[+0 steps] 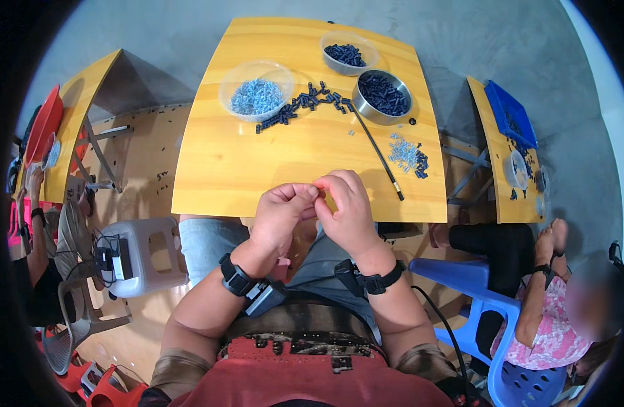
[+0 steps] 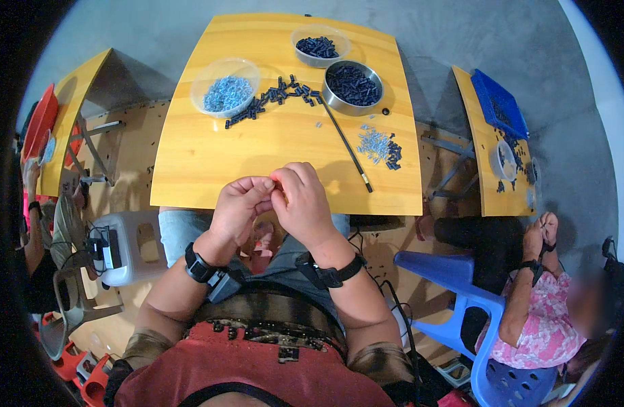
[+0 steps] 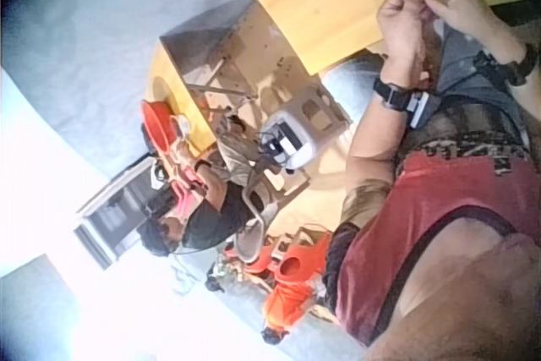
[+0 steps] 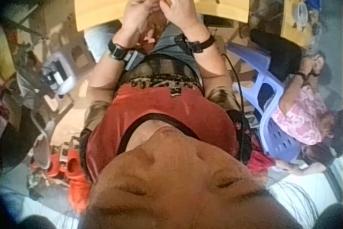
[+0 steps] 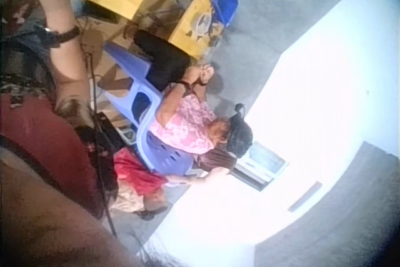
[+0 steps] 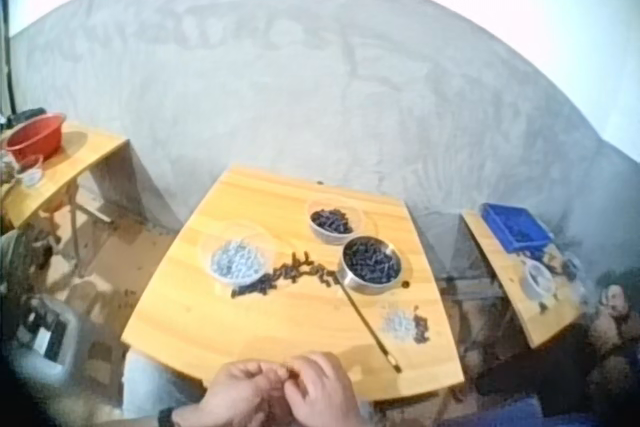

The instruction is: Manually assembling small blue and black plastic components into a specific configuration.

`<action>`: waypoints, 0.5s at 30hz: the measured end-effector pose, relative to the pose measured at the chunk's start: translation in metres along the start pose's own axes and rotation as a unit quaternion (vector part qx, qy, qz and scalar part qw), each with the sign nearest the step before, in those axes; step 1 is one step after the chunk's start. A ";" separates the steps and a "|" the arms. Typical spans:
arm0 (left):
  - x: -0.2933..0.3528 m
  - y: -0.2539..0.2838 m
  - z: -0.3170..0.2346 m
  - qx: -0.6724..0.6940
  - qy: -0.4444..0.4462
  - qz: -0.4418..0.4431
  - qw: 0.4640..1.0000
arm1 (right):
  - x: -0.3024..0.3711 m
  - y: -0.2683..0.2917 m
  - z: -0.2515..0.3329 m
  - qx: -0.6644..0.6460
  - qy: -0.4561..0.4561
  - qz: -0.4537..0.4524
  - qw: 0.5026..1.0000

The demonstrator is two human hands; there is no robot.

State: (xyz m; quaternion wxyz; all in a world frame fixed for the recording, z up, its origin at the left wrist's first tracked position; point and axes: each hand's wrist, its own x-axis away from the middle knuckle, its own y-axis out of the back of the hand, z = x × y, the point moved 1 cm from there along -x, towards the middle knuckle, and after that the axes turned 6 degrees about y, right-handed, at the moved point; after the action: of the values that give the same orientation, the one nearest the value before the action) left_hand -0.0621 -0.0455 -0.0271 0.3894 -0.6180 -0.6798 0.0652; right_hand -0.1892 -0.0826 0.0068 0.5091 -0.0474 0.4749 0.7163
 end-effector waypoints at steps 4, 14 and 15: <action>-0.001 -0.003 -0.002 -0.010 -0.012 0.007 1.000 | 0.001 0.000 -0.001 -0.018 -0.013 -0.008 1.000; 0.006 -0.002 -0.017 -0.028 0.006 0.051 0.998 | -0.006 0.010 0.002 -0.105 -0.049 -0.016 0.993; 0.007 -0.002 -0.019 -0.027 0.007 0.049 0.998 | -0.007 0.011 0.002 -0.107 -0.050 -0.014 0.993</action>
State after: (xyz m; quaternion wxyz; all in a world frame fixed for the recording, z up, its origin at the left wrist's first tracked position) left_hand -0.0515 -0.0472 -0.0103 0.3733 -0.6615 -0.6475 0.0616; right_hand -0.1937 -0.0868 0.0188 0.5345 -0.0720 0.3686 0.7571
